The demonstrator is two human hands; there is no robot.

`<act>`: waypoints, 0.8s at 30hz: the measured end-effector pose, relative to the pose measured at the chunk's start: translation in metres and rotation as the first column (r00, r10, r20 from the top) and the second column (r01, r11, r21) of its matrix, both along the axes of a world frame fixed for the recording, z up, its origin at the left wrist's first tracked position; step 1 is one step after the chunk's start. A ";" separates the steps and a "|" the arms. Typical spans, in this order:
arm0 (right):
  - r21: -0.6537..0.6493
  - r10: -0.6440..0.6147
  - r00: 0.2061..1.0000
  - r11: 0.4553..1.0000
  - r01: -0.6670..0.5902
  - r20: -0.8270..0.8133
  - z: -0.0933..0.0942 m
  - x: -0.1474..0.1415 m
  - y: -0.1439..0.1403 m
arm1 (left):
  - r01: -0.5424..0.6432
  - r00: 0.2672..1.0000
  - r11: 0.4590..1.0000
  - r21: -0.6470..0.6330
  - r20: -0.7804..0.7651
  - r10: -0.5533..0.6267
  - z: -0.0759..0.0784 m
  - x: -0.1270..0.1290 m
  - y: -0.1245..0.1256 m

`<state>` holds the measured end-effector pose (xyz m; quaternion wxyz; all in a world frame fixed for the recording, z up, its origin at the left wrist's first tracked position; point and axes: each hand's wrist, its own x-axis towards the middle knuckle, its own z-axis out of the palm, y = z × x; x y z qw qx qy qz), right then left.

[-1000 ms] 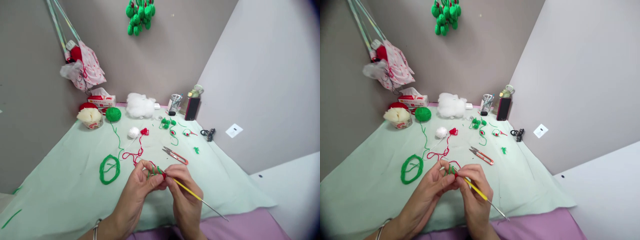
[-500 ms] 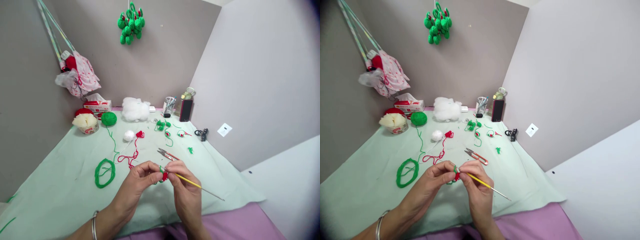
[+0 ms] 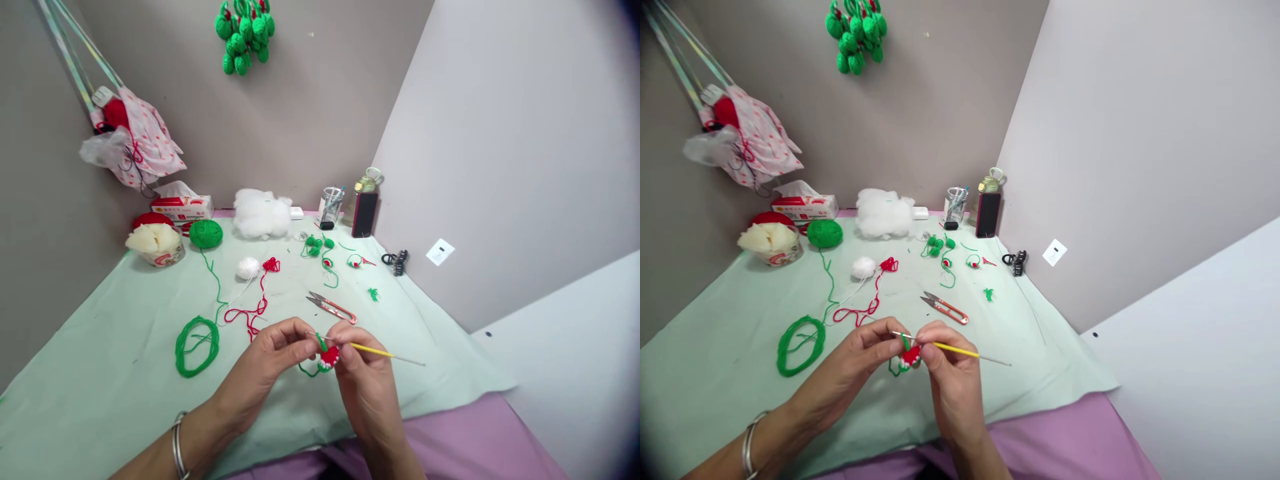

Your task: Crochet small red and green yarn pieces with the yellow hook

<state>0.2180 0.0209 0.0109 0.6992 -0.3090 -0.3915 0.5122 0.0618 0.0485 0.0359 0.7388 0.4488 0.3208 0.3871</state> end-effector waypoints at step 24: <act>-0.126 0.269 0.872 0.930 -0.346 -0.410 -0.003 -0.017 -0.004 | 0.098 0.982 0.991 -0.095 0.171 -0.081 -0.002 -0.019 -0.008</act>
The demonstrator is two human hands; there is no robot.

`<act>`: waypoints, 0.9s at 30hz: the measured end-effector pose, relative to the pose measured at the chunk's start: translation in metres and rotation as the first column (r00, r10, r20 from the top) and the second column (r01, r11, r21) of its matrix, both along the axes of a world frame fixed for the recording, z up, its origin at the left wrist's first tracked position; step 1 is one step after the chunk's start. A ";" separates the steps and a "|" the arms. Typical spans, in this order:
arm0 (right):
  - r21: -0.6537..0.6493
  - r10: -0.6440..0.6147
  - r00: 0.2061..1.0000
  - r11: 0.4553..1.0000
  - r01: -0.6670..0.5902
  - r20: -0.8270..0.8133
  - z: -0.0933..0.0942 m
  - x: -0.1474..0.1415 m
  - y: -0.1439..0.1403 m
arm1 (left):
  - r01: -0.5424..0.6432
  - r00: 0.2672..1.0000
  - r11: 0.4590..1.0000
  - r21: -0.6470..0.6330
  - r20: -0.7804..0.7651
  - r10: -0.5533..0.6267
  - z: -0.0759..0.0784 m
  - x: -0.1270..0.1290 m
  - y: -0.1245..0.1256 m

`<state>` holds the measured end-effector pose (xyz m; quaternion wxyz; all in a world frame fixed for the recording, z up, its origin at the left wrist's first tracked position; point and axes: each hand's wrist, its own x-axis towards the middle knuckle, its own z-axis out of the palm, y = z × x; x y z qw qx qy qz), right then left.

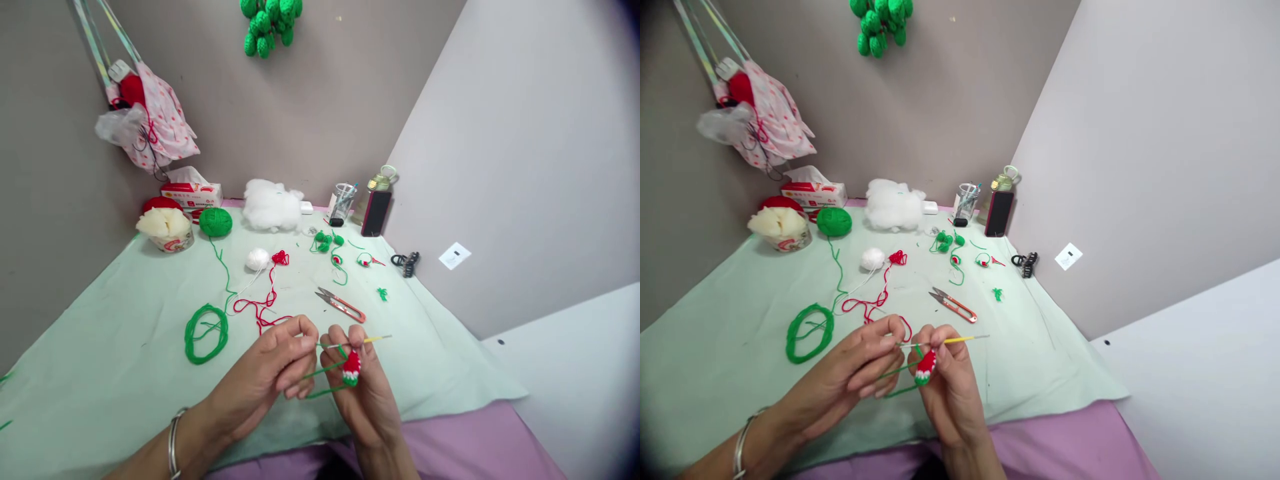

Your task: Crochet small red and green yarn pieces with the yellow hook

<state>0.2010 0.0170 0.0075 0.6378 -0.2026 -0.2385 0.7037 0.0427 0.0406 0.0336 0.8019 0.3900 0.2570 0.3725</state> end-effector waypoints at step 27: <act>0.394 -0.502 0.737 0.854 0.340 0.453 0.001 -0.010 -0.004 | -0.255 0.939 0.959 -0.124 0.205 0.277 0.012 0.010 0.012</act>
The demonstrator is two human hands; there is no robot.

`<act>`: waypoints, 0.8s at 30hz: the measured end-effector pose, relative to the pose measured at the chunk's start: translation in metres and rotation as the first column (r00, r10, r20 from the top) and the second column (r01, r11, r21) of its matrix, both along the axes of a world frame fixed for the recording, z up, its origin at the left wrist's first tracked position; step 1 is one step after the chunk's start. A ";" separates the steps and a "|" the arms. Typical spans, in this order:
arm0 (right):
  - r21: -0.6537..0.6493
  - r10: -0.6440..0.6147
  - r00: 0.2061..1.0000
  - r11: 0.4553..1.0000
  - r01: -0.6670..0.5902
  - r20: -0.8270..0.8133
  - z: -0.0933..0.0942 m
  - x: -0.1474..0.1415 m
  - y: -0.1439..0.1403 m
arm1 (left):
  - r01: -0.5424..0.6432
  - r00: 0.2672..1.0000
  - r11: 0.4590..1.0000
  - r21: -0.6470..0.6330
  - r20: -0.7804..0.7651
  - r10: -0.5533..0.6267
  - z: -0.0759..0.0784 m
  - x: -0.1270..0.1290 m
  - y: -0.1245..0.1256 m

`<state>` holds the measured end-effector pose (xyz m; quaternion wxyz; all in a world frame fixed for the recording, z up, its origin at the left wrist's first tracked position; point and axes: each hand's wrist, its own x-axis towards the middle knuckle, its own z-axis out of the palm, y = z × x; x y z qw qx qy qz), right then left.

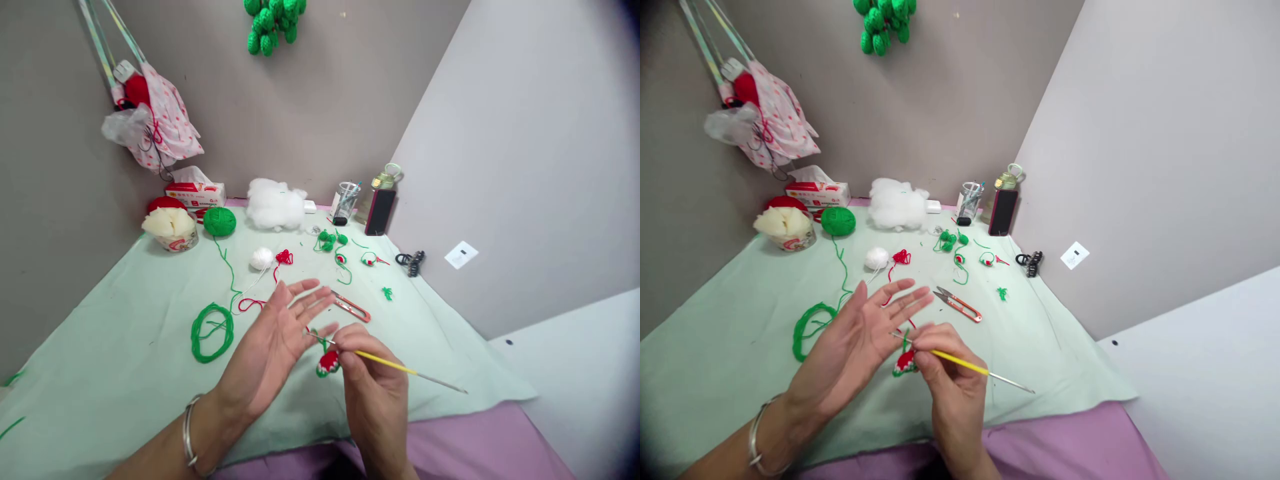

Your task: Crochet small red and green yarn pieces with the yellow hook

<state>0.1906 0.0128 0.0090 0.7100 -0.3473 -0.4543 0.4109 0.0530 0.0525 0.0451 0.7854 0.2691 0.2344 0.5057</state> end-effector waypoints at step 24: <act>0.002 -0.195 0.957 0.980 0.199 0.217 -0.006 0.006 0.007 | 0.008 0.593 0.670 0.742 -0.543 0.594 -0.034 -0.002 -0.019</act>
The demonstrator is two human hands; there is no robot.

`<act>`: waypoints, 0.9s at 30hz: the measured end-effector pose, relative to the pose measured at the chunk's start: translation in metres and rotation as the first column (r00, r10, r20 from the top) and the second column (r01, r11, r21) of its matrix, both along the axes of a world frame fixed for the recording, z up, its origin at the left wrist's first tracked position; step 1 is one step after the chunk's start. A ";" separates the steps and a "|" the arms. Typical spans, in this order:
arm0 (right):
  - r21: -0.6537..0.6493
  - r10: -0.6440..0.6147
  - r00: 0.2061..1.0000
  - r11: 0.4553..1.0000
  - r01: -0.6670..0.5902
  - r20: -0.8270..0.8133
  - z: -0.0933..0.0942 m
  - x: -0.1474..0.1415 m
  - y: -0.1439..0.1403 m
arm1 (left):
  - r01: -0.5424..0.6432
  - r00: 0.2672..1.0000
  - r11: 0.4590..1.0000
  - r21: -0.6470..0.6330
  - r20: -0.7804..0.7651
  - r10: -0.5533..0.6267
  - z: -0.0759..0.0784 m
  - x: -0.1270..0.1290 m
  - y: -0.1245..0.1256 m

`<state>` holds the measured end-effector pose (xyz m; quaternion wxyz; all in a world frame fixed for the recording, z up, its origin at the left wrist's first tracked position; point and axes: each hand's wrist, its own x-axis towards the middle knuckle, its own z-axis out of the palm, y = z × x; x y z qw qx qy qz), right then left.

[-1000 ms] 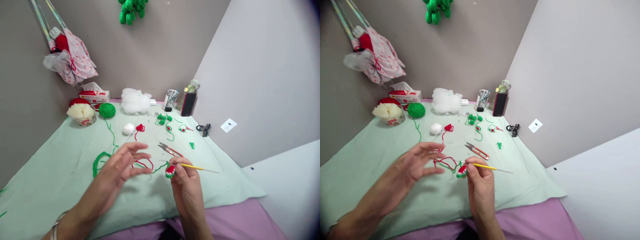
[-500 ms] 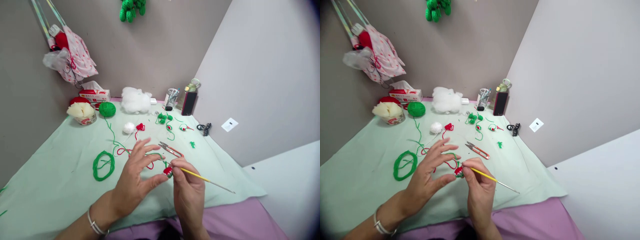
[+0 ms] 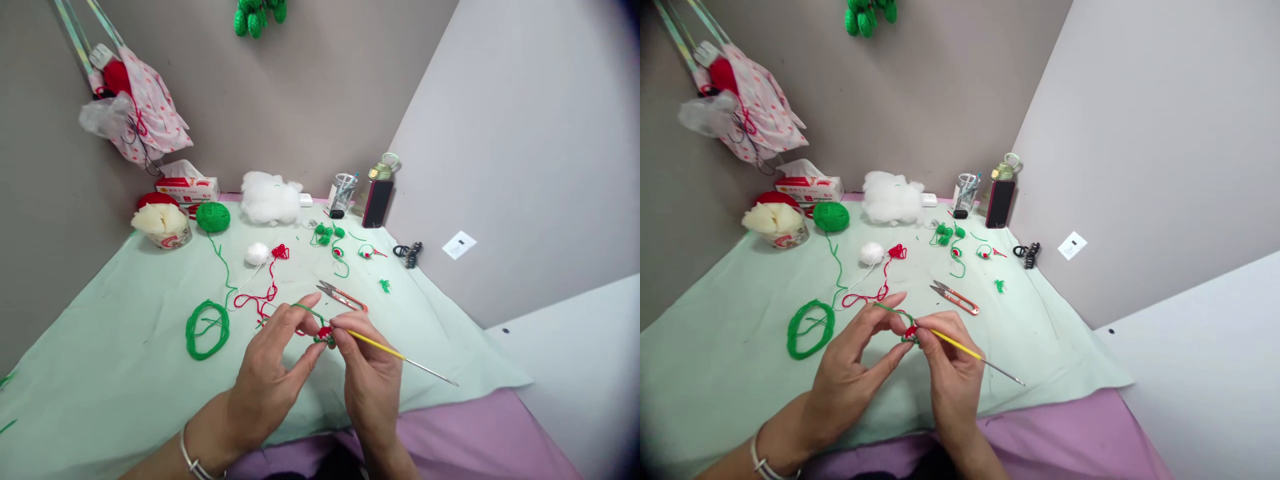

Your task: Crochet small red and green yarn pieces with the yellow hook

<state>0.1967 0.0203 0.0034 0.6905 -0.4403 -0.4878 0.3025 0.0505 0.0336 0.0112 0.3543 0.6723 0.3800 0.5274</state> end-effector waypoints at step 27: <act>0.086 0.055 0.940 0.992 -0.089 0.337 -0.004 0.007 -0.003 | -0.079 0.995 0.983 0.166 -0.040 0.087 -0.001 -0.001 0.007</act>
